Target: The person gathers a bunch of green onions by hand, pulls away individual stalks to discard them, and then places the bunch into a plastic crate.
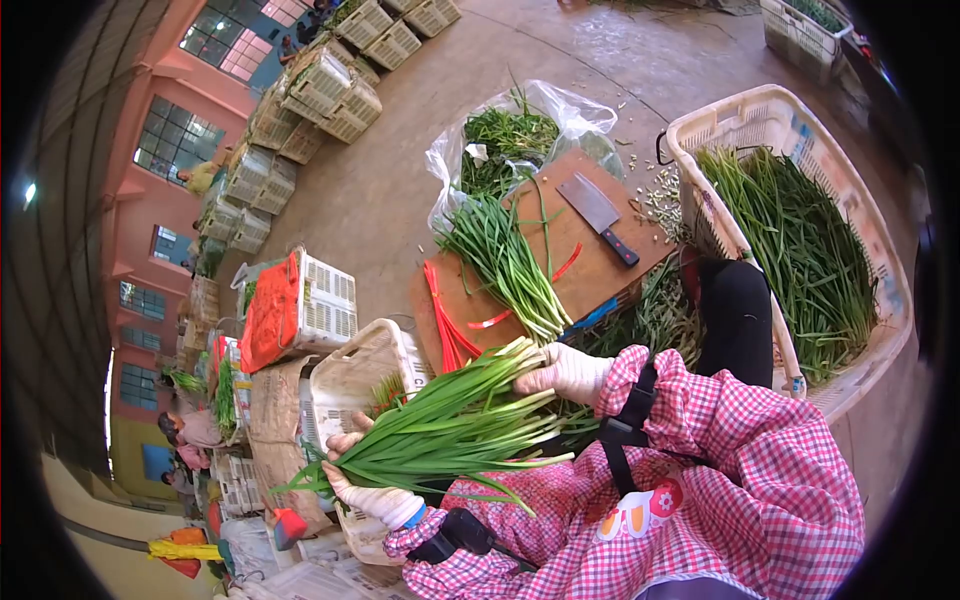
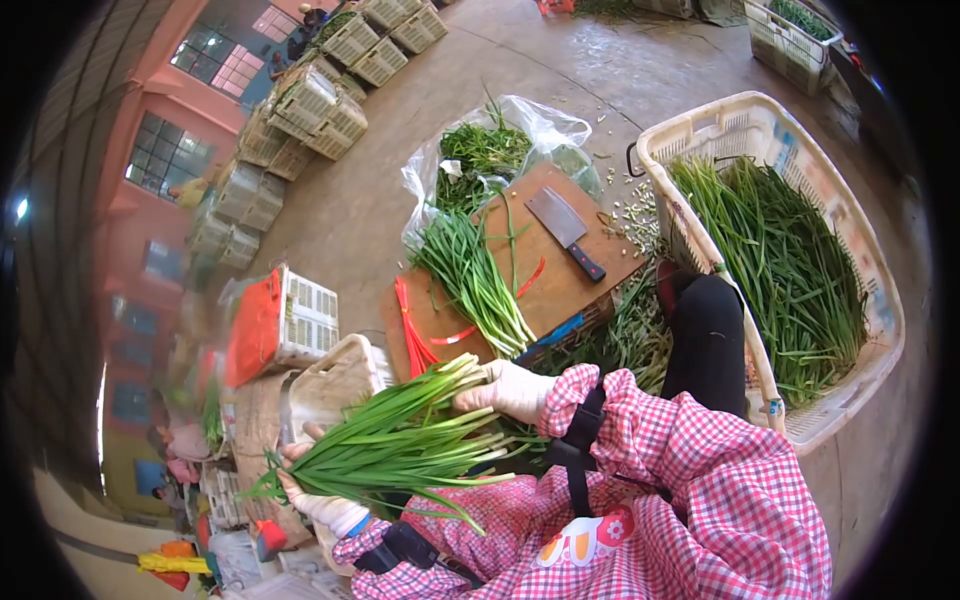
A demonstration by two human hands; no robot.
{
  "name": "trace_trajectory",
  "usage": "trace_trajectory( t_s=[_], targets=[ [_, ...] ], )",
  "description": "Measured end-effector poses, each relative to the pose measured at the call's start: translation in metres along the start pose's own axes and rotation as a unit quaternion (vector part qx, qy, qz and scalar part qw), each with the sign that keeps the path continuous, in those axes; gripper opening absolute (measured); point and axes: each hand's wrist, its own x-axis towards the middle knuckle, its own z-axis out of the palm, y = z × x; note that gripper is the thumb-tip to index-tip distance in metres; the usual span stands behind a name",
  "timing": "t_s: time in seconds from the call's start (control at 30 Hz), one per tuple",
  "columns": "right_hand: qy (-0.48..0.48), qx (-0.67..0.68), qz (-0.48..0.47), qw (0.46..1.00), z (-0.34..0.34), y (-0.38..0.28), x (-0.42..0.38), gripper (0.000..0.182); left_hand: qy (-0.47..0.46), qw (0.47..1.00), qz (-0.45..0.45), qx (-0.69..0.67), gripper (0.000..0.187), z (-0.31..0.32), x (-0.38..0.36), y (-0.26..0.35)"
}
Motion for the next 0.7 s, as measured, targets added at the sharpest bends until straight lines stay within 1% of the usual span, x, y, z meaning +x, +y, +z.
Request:
trace_trajectory(
  t_s=[0.07,0.1,0.13,0.2,0.23,0.27,0.3,0.33,0.37,0.4,0.43,0.47,0.5,0.53,0.57,0.6,0.67,0.7],
  targets=[
    [-0.057,-0.042,0.016,0.997,-0.004,-0.005,-0.008,0.029,-0.006,1.0,-0.004,-0.006,0.016,-0.001,0.002,0.005],
    [-0.085,-0.112,0.002,0.99,-0.01,-0.008,-0.012,0.027,-0.009,1.0,-0.008,-0.012,0.016,-0.001,0.004,0.007],
    [-0.093,-0.12,0.024,0.988,-0.014,-0.012,-0.017,0.028,-0.01,1.0,-0.006,-0.016,0.016,-0.001,0.005,0.008],
    [-0.124,-0.217,0.044,0.967,-0.034,-0.023,-0.025,0.03,-0.008,1.0,0.0,-0.007,0.015,0.0,0.004,0.01],
    [-0.145,-0.185,-0.029,0.971,-0.038,-0.026,-0.03,0.034,-0.001,1.0,0.009,-0.023,0.015,0.005,0.002,0.009],
    [-0.135,-0.165,-0.009,0.977,-0.044,-0.037,-0.042,0.036,-0.001,1.0,0.01,-0.028,0.015,0.0,0.002,0.015],
    [-0.119,-0.199,0.036,0.972,-0.053,-0.05,-0.053,0.038,-0.024,0.999,0.008,-0.02,0.014,-0.007,0.005,0.025],
    [-0.117,-0.23,0.045,0.965,-0.074,-0.049,-0.061,0.037,-0.048,0.999,0.007,-0.012,0.013,-0.013,0.008,0.033],
    [-0.101,-0.286,0.083,0.949,-0.082,-0.065,-0.074,0.036,-0.011,0.998,0.055,0.005,0.012,-0.015,0.01,0.039],
    [-0.075,-0.322,0.117,0.937,-0.092,-0.068,-0.086,0.033,-0.012,0.998,0.061,0.004,0.012,-0.011,0.007,0.04],
    [-0.069,-0.427,0.16,0.887,-0.106,-0.069,-0.095,0.03,0.012,0.998,0.063,-0.021,0.012,-0.006,0.004,0.04],
    [-0.086,-0.591,0.224,0.77,-0.105,-0.079,-0.102,0.032,0.037,0.996,0.063,-0.044,0.013,-0.002,0.002,0.043],
    [-0.114,-0.774,0.225,0.58,-0.087,-0.087,-0.104,0.036,0.035,0.996,0.066,-0.045,0.013,-0.008,0.002,0.05],
    [-0.129,-0.903,0.212,0.352,-0.072,-0.091,-0.105,0.039,-0.016,0.998,0.042,-0.039,0.013,-0.018,0.005,0.057],
    [-0.089,-0.902,0.09,0.412,-0.082,-0.083,-0.108,0.044,-0.07,0.997,0.017,-0.034,0.014,-0.023,0.009,0.06],
    [-0.03,-0.818,-0.041,0.573,-0.084,-0.072,-0.105,0.045,-0.072,0.997,0.018,-0.035,0.014,-0.018,0.007,0.055],
    [0.01,-0.671,-0.078,0.738,-0.05,-0.07,-0.081,0.045,-0.027,0.999,0.039,0.003,0.013,-0.002,-0.004,0.041],
    [0.02,-0.613,-0.067,0.787,-0.035,-0.067,-0.069,0.045,0.004,0.998,0.06,-0.023,0.012,-0.01,0.001,0.045]
  ],
)
